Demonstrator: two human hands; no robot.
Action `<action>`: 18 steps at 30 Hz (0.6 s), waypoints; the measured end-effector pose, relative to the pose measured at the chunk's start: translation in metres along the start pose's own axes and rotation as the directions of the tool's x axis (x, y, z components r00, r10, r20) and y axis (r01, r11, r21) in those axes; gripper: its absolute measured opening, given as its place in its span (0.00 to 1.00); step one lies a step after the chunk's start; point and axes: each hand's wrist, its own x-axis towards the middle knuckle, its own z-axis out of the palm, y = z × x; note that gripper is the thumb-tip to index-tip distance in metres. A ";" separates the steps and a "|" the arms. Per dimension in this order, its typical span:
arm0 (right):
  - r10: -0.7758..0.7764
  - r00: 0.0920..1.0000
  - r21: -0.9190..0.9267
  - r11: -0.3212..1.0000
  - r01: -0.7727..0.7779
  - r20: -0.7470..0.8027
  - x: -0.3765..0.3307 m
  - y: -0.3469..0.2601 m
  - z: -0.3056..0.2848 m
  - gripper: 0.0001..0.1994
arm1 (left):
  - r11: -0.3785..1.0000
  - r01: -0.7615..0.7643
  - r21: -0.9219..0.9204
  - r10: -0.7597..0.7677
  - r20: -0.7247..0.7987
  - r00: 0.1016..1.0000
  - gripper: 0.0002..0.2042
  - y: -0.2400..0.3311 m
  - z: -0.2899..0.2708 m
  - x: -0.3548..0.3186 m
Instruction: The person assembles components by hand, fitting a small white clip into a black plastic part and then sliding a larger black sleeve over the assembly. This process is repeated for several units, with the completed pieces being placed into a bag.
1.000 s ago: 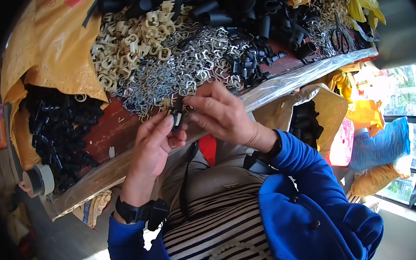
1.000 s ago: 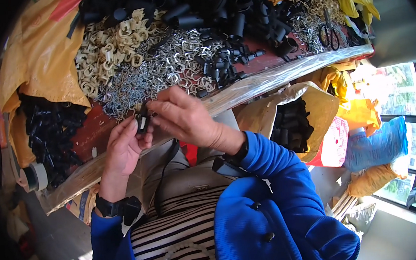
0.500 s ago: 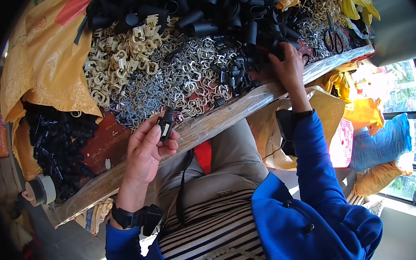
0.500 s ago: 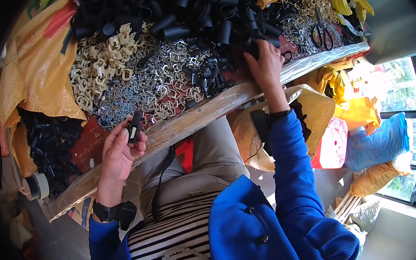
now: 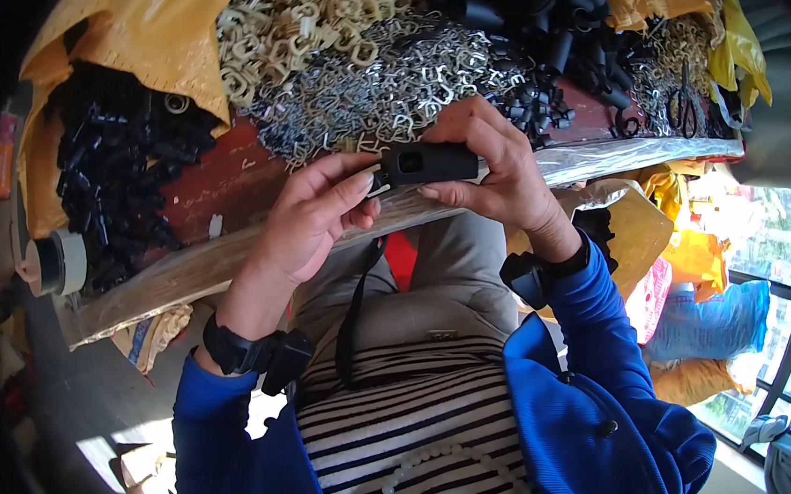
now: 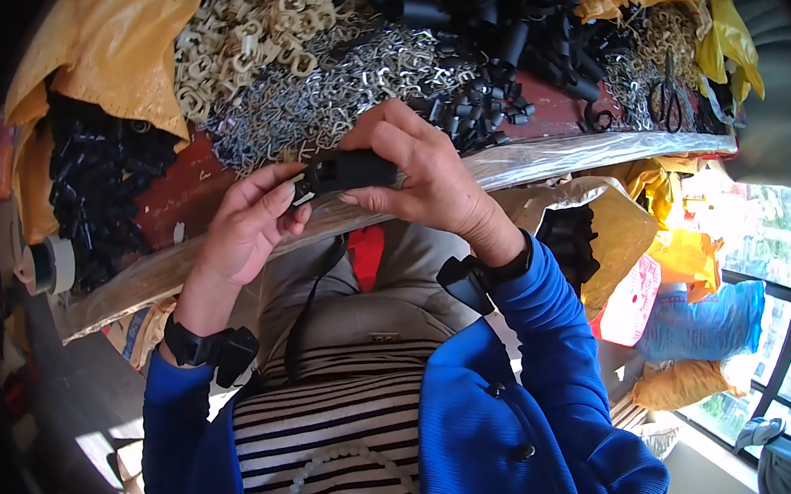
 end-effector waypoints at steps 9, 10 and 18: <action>-0.002 0.997 0.029 1.000 0.000 0.079 0.004 -0.012 0.024 0.19 | 0.995 0.027 0.096 -0.031 0.049 0.998 0.13 0.006 -0.020 -0.007; 0.006 0.997 0.009 1.000 -0.007 0.075 0.003 -0.011 0.017 0.19 | 0.995 0.027 0.093 -0.033 0.070 0.997 0.13 0.004 -0.014 -0.003; -0.108 0.984 0.219 0.973 0.074 0.145 -0.013 0.019 -0.045 0.18 | 0.948 -0.159 0.274 0.188 -0.081 0.979 0.13 -0.018 0.049 0.034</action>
